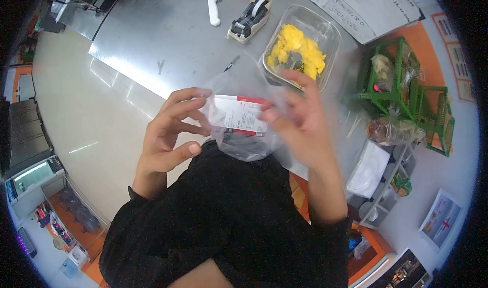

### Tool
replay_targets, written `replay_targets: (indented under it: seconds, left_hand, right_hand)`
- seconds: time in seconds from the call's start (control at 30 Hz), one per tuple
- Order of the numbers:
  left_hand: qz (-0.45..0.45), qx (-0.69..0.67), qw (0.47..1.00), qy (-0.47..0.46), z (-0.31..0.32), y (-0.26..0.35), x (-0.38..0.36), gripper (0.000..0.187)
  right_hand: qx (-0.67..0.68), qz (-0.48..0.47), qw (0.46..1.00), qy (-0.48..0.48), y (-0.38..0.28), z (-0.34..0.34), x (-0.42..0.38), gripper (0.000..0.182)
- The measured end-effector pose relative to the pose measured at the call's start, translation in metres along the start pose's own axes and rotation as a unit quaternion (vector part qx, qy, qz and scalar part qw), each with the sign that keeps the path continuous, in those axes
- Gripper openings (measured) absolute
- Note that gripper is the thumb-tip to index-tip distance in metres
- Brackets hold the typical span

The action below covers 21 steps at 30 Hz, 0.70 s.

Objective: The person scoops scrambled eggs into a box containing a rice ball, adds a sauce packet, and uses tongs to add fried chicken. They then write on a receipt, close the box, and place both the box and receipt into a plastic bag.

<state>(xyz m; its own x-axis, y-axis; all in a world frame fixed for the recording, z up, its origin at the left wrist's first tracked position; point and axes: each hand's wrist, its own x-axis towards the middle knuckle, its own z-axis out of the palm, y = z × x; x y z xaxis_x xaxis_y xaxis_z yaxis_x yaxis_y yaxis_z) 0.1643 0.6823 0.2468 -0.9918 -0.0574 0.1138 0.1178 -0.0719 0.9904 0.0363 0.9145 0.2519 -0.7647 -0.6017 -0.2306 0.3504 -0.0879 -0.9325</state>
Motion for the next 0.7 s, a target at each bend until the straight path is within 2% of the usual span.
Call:
replay_targets:
  seconds: [0.07, 0.17, 0.2, 0.23, 0.27, 0.3, 0.33, 0.37, 0.43, 0.5, 0.53, 0.63, 0.7]
  left_hand:
    - [-0.02, -0.024, 1.0, 0.0, 0.012, 0.004, 0.009, 0.076]
    - [-0.032, -0.055, 0.998, -0.025, 0.019, 0.01, 0.014, 0.093]
    - [-0.07, -0.033, 0.995, -0.065, 0.009, 0.016, 0.017, 0.105]
    - [0.046, 0.061, 0.991, -0.107, -0.018, 0.006, 0.022, 0.111]
    - [0.161, 0.152, 0.964, -0.146, -0.056, -0.017, 0.031, 0.117]
    - [0.2, 0.189, 0.951, -0.139, -0.063, -0.033, 0.035, 0.119]
    - [0.238, 0.225, 0.936, -0.129, -0.067, -0.044, 0.04, 0.122]
    - [0.202, 0.208, 0.954, -0.076, -0.055, -0.06, 0.045, 0.122]
    - [0.088, 0.213, 0.967, -0.109, -0.033, -0.108, 0.042, 0.119]
    - [-0.042, 0.219, 0.948, -0.228, -0.011, -0.131, 0.04, 0.099]
    - [-0.096, 0.206, 0.938, -0.261, 0.001, -0.128, 0.038, 0.083]
    - [-0.015, 0.136, 0.984, -0.111, 0.02, -0.164, 0.03, 0.057]
    - [-0.05, 0.099, 0.989, -0.093, 0.02, -0.159, 0.035, 0.045]
  right_hand:
    - [0.004, -0.088, 0.988, -0.127, 0.01, 0.023, 0.007, 0.084]
    - [-0.035, -0.039, 0.994, -0.099, 0.018, 0.052, 0.015, 0.089]
    - [-0.009, -0.051, 0.993, -0.105, 0.023, 0.053, 0.018, 0.077]
    - [-0.04, -0.023, 0.994, -0.1, 0.017, 0.052, 0.02, 0.072]
    - [-0.071, 0.004, 0.993, -0.095, 0.005, 0.049, 0.02, 0.067]
    - [-0.102, 0.033, 0.99, -0.09, -0.001, 0.046, 0.021, 0.062]
    - [-0.071, 0.021, 0.993, -0.091, 0.0, 0.043, 0.022, 0.057]
    - [-0.04, 0.009, 0.995, -0.092, 0.004, 0.039, 0.024, 0.053]
    - [0.013, -0.016, 0.993, -0.116, 0.019, 0.037, 0.03, 0.048]
    - [0.054, -0.044, 0.985, -0.155, 0.036, 0.042, 0.043, 0.045]
    - [0.053, -0.044, 0.986, -0.153, 0.037, 0.042, 0.048, 0.044]
    - [0.072, -0.044, 0.985, -0.147, 0.041, 0.037, 0.061, 0.043]
    - [0.109, -0.044, 0.982, -0.149, 0.045, 0.032, 0.068, 0.043]
